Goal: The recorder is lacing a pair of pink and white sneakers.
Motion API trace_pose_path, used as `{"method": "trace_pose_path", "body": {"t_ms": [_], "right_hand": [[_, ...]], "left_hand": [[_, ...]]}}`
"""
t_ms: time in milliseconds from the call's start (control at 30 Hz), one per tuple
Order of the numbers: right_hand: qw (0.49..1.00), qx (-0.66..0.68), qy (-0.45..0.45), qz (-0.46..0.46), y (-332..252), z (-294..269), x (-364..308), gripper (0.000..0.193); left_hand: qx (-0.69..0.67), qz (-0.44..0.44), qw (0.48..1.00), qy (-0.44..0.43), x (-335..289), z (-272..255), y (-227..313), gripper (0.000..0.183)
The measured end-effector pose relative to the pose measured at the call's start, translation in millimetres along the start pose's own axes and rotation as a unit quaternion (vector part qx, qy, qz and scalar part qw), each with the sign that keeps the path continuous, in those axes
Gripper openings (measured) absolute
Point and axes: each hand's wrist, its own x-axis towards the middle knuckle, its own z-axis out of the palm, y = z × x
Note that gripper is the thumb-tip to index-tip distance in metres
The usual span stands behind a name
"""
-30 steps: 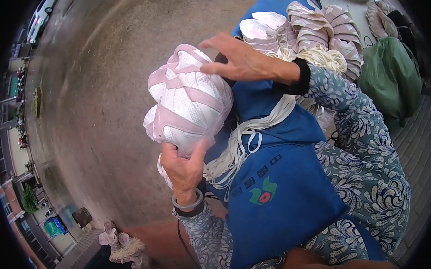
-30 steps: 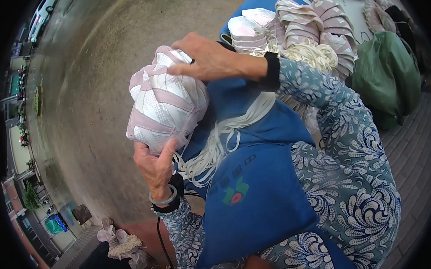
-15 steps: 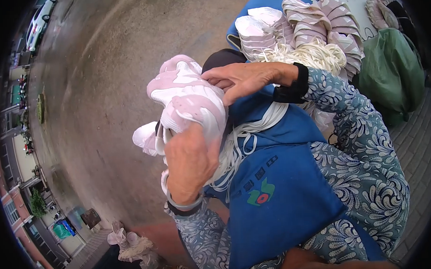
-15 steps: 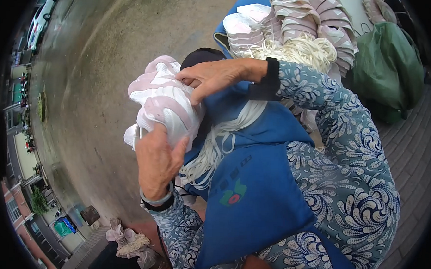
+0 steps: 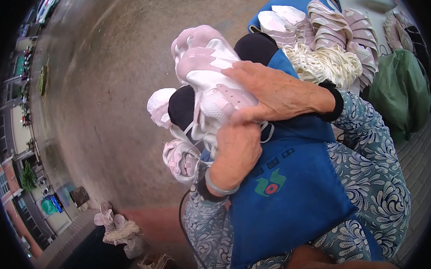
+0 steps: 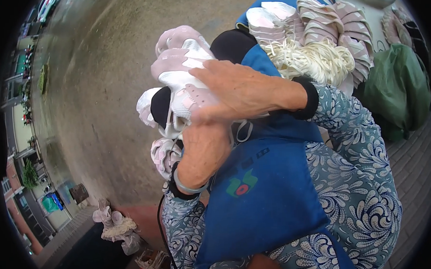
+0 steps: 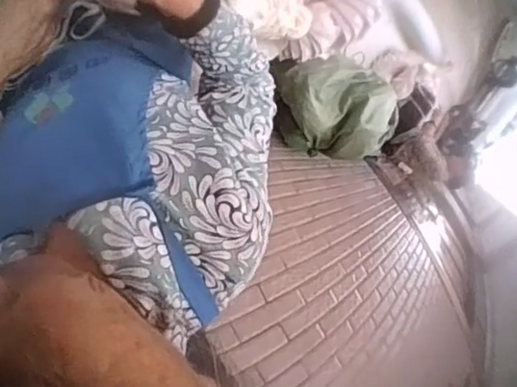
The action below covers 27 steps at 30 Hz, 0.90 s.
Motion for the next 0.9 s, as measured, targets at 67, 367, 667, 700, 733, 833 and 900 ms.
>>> {"method": "trace_pose_path", "body": {"t_ms": [67,367,667,700,733,833,900], "right_hand": [[0.998,0.017,-0.051,-0.026,-10,6,9,0.083],[0.993,0.069,0.089,0.043,42,12,48,0.069],[0.988,0.049,0.144,0.035,18,27,88,0.058],[0.988,0.038,0.146,0.043,20,23,93,0.058],[0.989,0.062,0.124,0.055,23,17,99,0.052],[0.992,0.09,0.034,0.081,10,5,132,0.039],[0.98,0.191,-0.001,0.054,21,10,170,0.031]], "left_hand": [[-0.023,0.012,0.999,0.043,-9,10,-4,0.018],[-0.134,0.027,0.98,0.147,-45,31,-18,0.021],[-0.315,-0.023,0.922,0.225,-69,28,-24,0.025],[-0.324,-0.013,0.919,0.225,-69,27,-28,0.025],[-0.4,-0.057,0.891,0.208,-72,24,-33,0.027],[-0.484,-0.139,0.83,0.24,-86,10,-49,0.03],[-0.598,-0.238,0.725,0.243,-96,-7,-56,0.029]]}}
